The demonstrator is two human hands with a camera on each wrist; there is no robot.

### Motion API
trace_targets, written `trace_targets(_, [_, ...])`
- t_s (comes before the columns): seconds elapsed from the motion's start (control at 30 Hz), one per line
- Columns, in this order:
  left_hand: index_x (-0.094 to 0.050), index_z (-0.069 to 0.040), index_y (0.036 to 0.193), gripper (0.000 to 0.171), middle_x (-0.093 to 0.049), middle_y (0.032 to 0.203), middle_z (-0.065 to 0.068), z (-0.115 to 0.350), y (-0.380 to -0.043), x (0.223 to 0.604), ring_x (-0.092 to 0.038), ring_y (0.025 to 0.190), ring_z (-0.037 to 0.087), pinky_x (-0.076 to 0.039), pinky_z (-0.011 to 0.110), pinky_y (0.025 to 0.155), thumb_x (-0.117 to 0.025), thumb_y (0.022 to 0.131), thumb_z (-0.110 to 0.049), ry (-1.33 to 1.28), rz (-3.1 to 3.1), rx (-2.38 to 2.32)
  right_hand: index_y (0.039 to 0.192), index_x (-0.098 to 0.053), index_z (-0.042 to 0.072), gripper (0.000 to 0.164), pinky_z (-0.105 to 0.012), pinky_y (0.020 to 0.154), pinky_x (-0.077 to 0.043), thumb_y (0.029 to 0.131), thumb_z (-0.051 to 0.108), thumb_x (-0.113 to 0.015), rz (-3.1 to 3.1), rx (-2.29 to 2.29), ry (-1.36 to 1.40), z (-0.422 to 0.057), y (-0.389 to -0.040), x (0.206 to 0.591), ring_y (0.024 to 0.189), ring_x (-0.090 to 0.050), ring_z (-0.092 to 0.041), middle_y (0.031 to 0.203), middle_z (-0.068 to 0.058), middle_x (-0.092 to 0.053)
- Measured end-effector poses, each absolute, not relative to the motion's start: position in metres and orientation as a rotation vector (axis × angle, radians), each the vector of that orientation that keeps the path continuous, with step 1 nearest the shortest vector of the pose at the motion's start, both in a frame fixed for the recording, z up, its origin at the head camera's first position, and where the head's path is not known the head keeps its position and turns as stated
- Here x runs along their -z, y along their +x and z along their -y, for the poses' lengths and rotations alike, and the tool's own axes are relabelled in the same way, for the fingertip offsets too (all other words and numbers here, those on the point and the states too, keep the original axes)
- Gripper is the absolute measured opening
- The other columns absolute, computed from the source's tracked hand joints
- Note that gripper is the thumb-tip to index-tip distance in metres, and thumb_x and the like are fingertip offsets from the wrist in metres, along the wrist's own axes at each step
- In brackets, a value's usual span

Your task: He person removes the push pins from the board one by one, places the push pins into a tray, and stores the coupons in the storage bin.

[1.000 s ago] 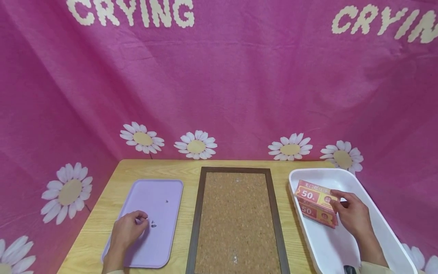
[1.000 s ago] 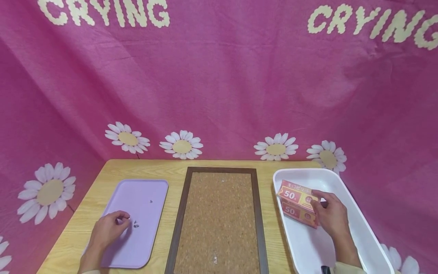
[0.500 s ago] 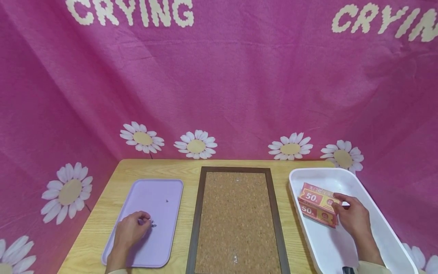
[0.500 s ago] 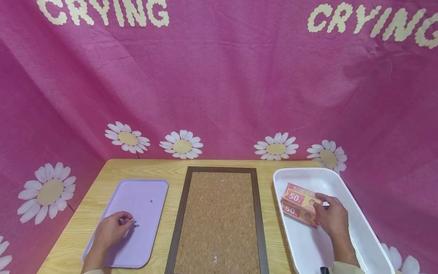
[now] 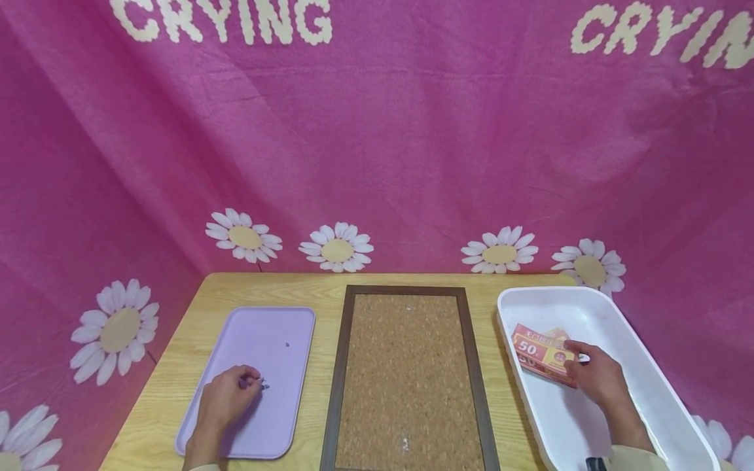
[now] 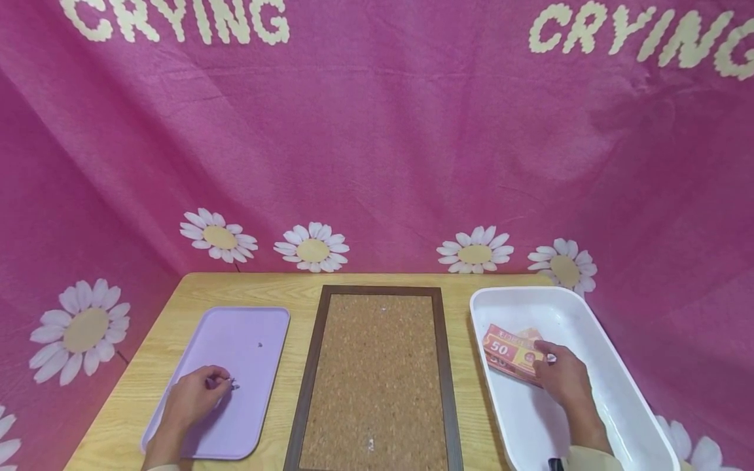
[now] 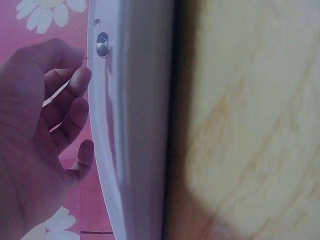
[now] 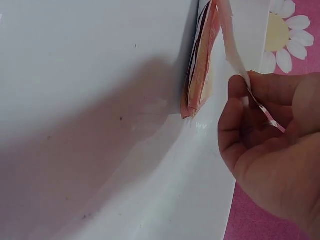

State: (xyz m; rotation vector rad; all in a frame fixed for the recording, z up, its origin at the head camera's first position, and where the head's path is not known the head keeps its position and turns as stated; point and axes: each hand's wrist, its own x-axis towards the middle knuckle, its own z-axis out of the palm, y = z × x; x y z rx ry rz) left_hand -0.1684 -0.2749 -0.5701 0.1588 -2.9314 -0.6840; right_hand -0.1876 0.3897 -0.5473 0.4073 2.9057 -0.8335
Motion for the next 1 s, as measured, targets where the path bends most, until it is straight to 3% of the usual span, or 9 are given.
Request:
trace_targets(0.23, [-0.073, -0.018, 0.086, 0.010, -0.068, 0.074, -0.006, 0.2736, -0.1681, 0.5722, -0.058, 0.067, 0.011, -0.043, 0.033, 0.065, -0.070, 0.077, -0.020, 0.191, 2.983, 0.679, 0.136, -0.046, -0.003, 0.058, -0.045, 0.076, -0.042, 0.084, 0.019, -0.057, -2.781, 0.788, 0.397, -0.3908, -0.1895, 0.5472, 0.096, -0.052, -0.039, 0.113, -0.032, -0.054])
trace_targets(0.4, [-0.072, -0.018, 0.086, 0.010, -0.067, 0.074, -0.007, 0.2727, -0.1672, 0.5727, -0.057, 0.067, 0.011, -0.042, 0.033, 0.065, -0.070, 0.078, -0.021, 0.196, 2.999, 0.681, 0.140, -0.041, -0.004, 0.063, -0.059, 0.090, -0.039, 0.086, 0.024, -0.058, -2.696, 0.783, 0.373, -0.3900, -0.1900, 0.5474, 0.110, -0.047, -0.048, 0.127, -0.036, -0.047])
trace_targets(0.57, [-0.072, -0.018, 0.086, 0.009, -0.066, 0.074, -0.007, 0.2717, -0.1672, 0.5735, -0.056, 0.067, 0.011, -0.040, 0.033, 0.065, -0.070, 0.078, -0.022, 0.193, 3.009, 0.676, 0.141, -0.037, -0.006, 0.067, -0.060, 0.093, -0.039, 0.090, 0.032, -0.055, -2.671, 0.765, 0.324, -0.3901, -0.1892, 0.5478, 0.117, -0.046, -0.052, 0.132, -0.037, -0.045])
trace_targets(0.8, [-0.072, -0.018, 0.088, 0.012, -0.066, 0.075, -0.007, 0.2700, -0.1670, 0.5733, -0.056, 0.068, 0.011, -0.040, 0.033, 0.065, -0.069, 0.078, -0.024, 0.198, 3.024, 0.677, 0.137, -0.042, -0.010, 0.063, -0.053, 0.083, -0.044, 0.090, 0.030, -0.056, -2.709, 0.745, 0.274, -0.3935, -0.1878, 0.5494, 0.103, -0.056, -0.043, 0.122, -0.035, -0.055])
trace_targets(1.0, [-0.071, -0.018, 0.088, 0.012, -0.065, 0.075, -0.006, 0.2697, -0.1674, 0.5714, -0.055, 0.068, 0.012, -0.040, 0.033, 0.066, -0.068, 0.078, -0.024, 0.197, 3.024, 0.658, 0.137, -0.043, -0.009, 0.062, -0.063, 0.093, -0.039, 0.092, 0.032, -0.055, -2.723, 0.727, 0.271, -0.3935, -0.1887, 0.5487, 0.121, -0.041, -0.058, 0.136, -0.039, -0.042])
